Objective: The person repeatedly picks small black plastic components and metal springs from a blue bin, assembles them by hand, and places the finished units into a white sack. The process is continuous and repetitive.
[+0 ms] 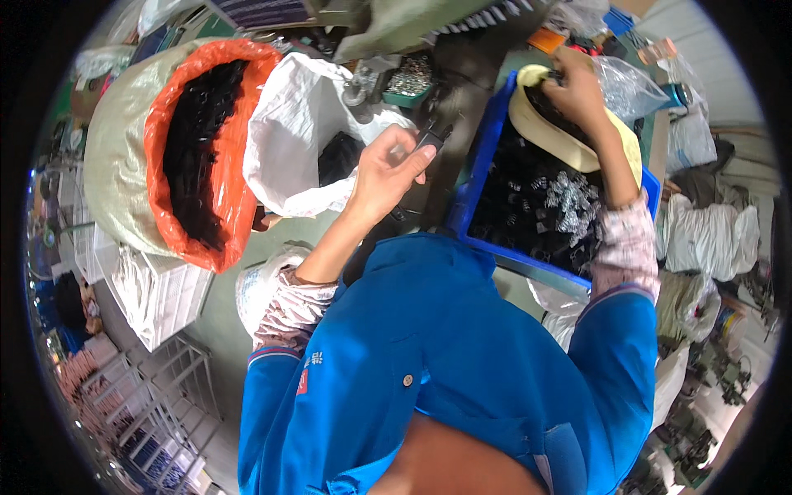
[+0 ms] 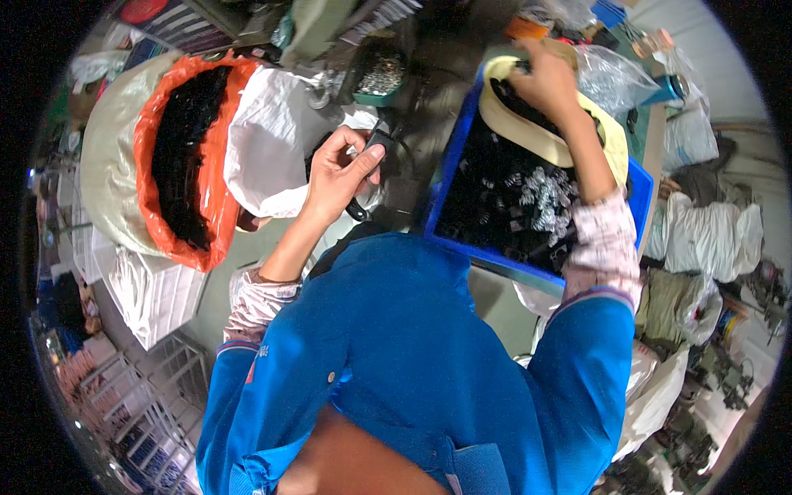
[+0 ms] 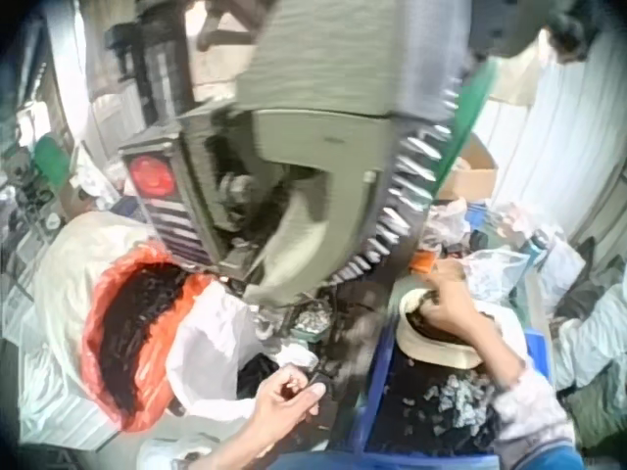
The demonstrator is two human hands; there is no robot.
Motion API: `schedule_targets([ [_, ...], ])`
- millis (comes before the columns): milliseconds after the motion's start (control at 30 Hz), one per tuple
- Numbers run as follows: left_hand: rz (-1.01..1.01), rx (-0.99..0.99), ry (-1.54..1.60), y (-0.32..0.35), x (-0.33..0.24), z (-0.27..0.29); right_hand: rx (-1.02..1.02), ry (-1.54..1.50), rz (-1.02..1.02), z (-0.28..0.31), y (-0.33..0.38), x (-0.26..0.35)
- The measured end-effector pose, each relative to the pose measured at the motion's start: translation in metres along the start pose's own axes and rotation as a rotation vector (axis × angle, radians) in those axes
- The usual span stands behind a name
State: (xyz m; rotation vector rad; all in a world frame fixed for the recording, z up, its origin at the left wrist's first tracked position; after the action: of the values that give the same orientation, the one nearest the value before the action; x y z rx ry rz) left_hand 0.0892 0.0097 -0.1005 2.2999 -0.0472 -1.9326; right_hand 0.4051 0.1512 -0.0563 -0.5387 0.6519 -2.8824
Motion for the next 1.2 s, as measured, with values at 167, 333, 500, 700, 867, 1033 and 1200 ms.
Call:
schedule_targets([
  [167, -0.181, -0.052, -0.090, -0.011, 0.005, 0.023, 0.312, -1.079, -0.478, 0.025, 0.042, 0.076],
  [333, -0.439, 0.005, -0.252, -0.022, 0.000, 0.051, 0.392, -1.442, -0.730, -0.023, 0.078, 0.136],
  [500, -0.411, 0.035, -0.300, -0.025, -0.014, 0.073, 0.356, -1.394, -0.659, -0.039, 0.081, 0.168],
  [700, -0.472, 0.089, -0.402, -0.038, -0.029, 0.099, 0.371, -1.180, -0.517, -0.049, 0.071, 0.192],
  [867, -0.687, 0.192, -0.549, -0.055, -0.040, 0.116, 0.412, -1.091, -0.473, -0.056, 0.063, 0.203],
  [1033, -0.817, 0.285, -0.651, -0.073, -0.049, 0.129, 0.358, -1.067, -0.417, -0.062, 0.058, 0.222],
  [1200, -0.867, 0.315, -0.749, -0.091, -0.065, 0.133, 0.258, -1.077, -0.379, -0.075, 0.055, 0.232],
])
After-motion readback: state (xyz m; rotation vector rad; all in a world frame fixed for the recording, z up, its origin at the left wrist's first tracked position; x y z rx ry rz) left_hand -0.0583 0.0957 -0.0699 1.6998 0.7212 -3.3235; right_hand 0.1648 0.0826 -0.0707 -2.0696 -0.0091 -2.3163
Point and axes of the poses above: each hand's wrist, its own y-axis away from the middle knuckle, its own z-axis out of the back of the hand, x = y × z, the point moved 1 cm from there along -y, towards the middle knuckle, and after that the axes turned 14 degrees about -x, right-handed, at the moved point
